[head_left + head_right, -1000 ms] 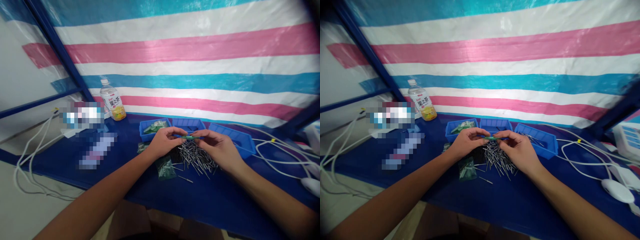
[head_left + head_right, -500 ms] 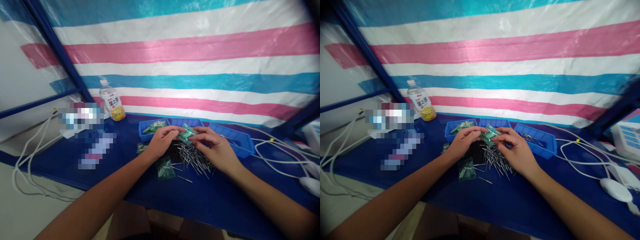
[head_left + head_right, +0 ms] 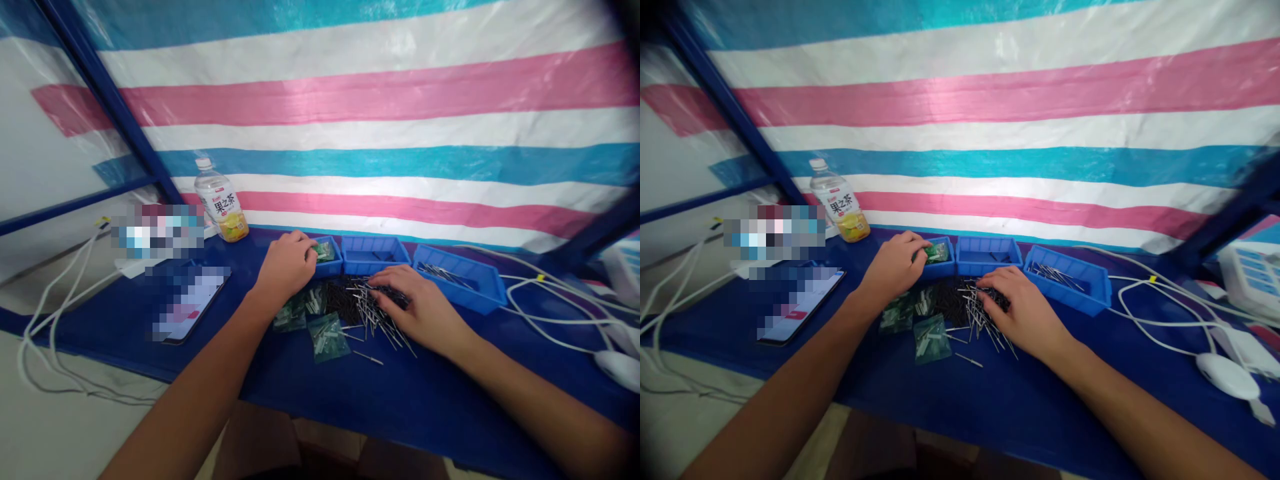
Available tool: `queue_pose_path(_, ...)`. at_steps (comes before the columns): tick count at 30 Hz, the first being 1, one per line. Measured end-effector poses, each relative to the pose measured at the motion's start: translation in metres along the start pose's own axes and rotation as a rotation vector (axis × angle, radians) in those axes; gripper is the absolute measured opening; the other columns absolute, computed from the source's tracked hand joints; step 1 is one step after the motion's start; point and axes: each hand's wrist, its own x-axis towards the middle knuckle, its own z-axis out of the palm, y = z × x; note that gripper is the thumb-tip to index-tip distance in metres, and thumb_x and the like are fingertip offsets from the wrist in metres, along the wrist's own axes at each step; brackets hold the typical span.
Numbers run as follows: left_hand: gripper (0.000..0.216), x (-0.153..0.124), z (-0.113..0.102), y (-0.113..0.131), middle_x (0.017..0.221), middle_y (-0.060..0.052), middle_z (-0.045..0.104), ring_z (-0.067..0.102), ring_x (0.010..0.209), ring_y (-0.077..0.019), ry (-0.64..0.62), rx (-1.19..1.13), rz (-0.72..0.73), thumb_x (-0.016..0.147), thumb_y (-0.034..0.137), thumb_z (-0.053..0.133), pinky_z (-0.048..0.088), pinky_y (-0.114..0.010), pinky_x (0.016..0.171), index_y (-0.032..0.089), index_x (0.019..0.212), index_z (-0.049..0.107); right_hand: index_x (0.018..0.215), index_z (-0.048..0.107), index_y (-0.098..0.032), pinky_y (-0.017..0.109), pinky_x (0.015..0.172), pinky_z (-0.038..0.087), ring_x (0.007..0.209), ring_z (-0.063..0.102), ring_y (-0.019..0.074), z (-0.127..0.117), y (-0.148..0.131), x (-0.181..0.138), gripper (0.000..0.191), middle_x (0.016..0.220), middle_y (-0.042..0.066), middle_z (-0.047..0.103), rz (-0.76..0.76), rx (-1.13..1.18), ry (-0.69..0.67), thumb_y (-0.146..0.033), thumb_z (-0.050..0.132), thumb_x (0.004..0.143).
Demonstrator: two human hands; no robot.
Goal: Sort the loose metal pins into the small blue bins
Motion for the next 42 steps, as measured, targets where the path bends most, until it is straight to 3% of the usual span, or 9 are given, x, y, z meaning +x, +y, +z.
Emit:
queue_pose_path(3, 0.031, -0.002, 0.003, 0.001, 0.109, -0.012, 0.075, 0.067, 0.097, -0.0269, -0.031, 0.015, -0.026, 0.104, 0.028, 0.051, 0.053, -0.042, 0.089, 0.018, 0.105, 0.080, 0.105, 0.079, -0.028, 0.057, 0.105, 0.054, 0.119, 0.065, 0.0318, 0.003, -0.001, 0.001, 0.016, 0.120, 0.009, 0.077, -0.108, -0.049, -0.058, -0.027, 0.064, 0.101)
queue_pose_path(5, 0.032, -0.003, 0.003, 0.006, 0.112, -0.013, 0.074, 0.066, 0.104, -0.0299, 0.017, 0.016, -0.012, 0.105, 0.034, 0.053, 0.053, -0.046, 0.093, 0.017, 0.104, 0.080, 0.107, 0.080, -0.028, 0.058, 0.105, 0.054, 0.121, 0.064, 0.0326, 0.004, 0.000, 0.001, 0.017, 0.121, 0.009, 0.077, -0.126, -0.062, -0.072, -0.026, 0.065, 0.101)
queue_pose_path(9, 0.023, -0.003, 0.003, 0.020, 0.128, -0.014, 0.070, 0.061, 0.125, -0.0309, 0.150, -0.108, 0.148, 0.104, 0.027, 0.058, 0.048, -0.051, 0.109, 0.018, 0.115, 0.075, 0.109, 0.080, -0.028, 0.058, 0.104, 0.054, 0.117, 0.065, 0.0318, 0.005, 0.003, 0.001, 0.018, 0.115, 0.008, 0.079, -0.136, -0.054, -0.085, -0.024, 0.064, 0.102)
queue_pose_path(13, 0.018, -0.008, 0.009, 0.039, 0.126, -0.013, 0.070, 0.061, 0.124, -0.0283, 0.098, -0.284, 0.347, 0.104, 0.022, 0.057, 0.047, -0.050, 0.113, 0.020, 0.113, 0.073, 0.111, 0.080, -0.027, 0.056, 0.103, 0.055, 0.115, 0.065, 0.0306, 0.004, 0.003, 0.002, 0.022, 0.113, 0.007, 0.080, -0.138, -0.063, -0.096, -0.023, 0.060, 0.104)
queue_pose_path(17, 0.019, -0.015, 0.018, 0.055, 0.121, -0.013, 0.071, 0.063, 0.119, -0.0262, 0.025, -0.403, 0.405, 0.105, 0.022, 0.055, 0.048, -0.049, 0.113, 0.019, 0.108, 0.073, 0.116, 0.081, -0.028, 0.059, 0.106, 0.053, 0.119, 0.064, 0.0324, 0.004, 0.002, 0.002, 0.025, 0.118, 0.008, 0.080, -0.162, -0.096, -0.104, -0.022, 0.061, 0.103)
queue_pose_path(23, 0.019, -0.018, 0.023, 0.063, 0.117, -0.012, 0.073, 0.065, 0.116, -0.0262, 0.005, -0.517, 0.347, 0.105, 0.024, 0.056, 0.050, -0.048, 0.109, 0.021, 0.108, 0.074, 0.127, 0.079, -0.030, 0.058, 0.102, 0.056, 0.117, 0.065, 0.0322, 0.008, 0.005, 0.000, 0.034, 0.121, 0.008, 0.080, -0.162, -0.099, -0.109, -0.019, 0.058, 0.102)
queue_pose_path(31, 0.021, -0.017, 0.020, 0.062, 0.111, -0.008, 0.078, 0.069, 0.109, -0.0243, 0.040, -0.557, 0.244, 0.105, 0.024, 0.055, 0.050, -0.045, 0.105, 0.023, 0.112, 0.075, 0.111, 0.082, -0.027, 0.055, 0.100, 0.057, 0.112, 0.068, 0.0311, 0.003, 0.004, 0.001, 0.025, 0.116, 0.008, 0.080, -0.071, -0.081, -0.006, -0.024, 0.058, 0.103)
queue_pose_path(37, 0.031, -0.019, 0.016, 0.063, 0.084, -0.004, 0.078, 0.068, 0.076, -0.0213, -0.081, -0.540, 0.077, 0.104, 0.035, 0.058, 0.053, -0.038, 0.079, 0.023, 0.128, 0.074, 0.118, 0.080, -0.029, 0.056, 0.103, 0.056, 0.115, 0.070, 0.0295, -0.002, 0.000, 0.002, 0.027, 0.122, 0.008, 0.079, 0.000, -0.010, 0.116, -0.027, 0.057, 0.105)
queue_pose_path(42, 0.034, -0.020, 0.019, 0.063, 0.104, -0.007, 0.083, 0.072, 0.080, -0.0209, -0.102, -0.539, 0.083, 0.105, 0.034, 0.058, 0.056, -0.038, 0.083, 0.025, 0.133, 0.074, 0.123, 0.079, -0.030, 0.055, 0.103, 0.057, 0.119, 0.070, 0.0289, -0.001, -0.004, 0.001, 0.028, 0.125, 0.008, 0.078, -0.001, 0.068, 0.101, -0.028, 0.058, 0.106)
